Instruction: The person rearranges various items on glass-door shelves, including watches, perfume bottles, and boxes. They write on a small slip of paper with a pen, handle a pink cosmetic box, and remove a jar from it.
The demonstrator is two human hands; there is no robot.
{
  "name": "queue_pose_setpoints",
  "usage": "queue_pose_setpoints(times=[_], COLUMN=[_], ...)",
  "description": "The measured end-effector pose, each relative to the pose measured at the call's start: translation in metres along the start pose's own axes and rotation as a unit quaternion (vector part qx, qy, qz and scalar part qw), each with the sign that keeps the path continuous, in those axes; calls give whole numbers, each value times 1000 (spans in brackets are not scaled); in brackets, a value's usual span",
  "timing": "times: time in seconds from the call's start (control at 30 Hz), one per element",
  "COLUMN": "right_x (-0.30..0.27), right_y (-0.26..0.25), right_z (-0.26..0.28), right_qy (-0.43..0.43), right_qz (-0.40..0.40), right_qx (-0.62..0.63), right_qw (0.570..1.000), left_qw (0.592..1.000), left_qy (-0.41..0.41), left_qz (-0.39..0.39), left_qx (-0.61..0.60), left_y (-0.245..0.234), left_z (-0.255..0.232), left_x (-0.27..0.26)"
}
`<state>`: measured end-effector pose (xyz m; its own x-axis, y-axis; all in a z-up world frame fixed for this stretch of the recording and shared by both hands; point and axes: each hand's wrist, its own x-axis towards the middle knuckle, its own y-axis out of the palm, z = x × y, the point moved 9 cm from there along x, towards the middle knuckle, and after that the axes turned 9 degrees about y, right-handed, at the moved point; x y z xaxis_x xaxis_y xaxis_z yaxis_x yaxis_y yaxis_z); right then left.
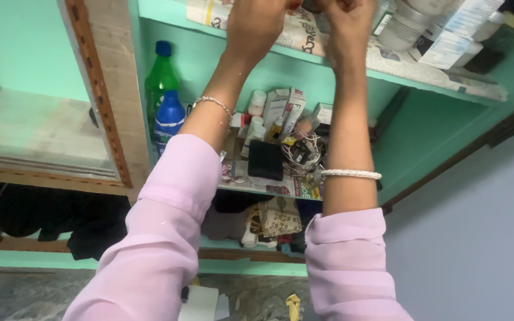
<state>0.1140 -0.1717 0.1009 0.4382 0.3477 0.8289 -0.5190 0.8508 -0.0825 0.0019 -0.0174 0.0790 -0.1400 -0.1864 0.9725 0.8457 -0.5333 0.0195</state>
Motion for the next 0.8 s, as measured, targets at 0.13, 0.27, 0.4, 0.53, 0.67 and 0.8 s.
queue_pose_setpoints(times=[0.13, 0.27, 0.4, 0.53, 0.67, 0.8], right_x=[3, -3, -7, 3, 0, -6], right_y=[-8, -3, 17, 1, 13, 24], right_z=[-13, 0, 25, -11, 9, 34], right_qy=[59, 77, 8, 88, 50, 79], right_qz=[-83, -102, 26, -47, -60, -15], right_qx=[-86, -7, 54, -48, -87, 21], right_qw=[991, 992, 998, 994, 993, 997], left_qw=[999, 996, 998, 997, 997, 995], left_qy=[-7, 10, 6, 36, 36, 2], left_qz=[45, 72, 62, 62, 68, 99], left_qx=[1, 59, 28, -7, -1, 21], left_y=[4, 6, 0, -6, -10, -3], left_z=[3, -2, -5, -18, -24, -20], left_x=[5, 8, 14, 19, 22, 21])
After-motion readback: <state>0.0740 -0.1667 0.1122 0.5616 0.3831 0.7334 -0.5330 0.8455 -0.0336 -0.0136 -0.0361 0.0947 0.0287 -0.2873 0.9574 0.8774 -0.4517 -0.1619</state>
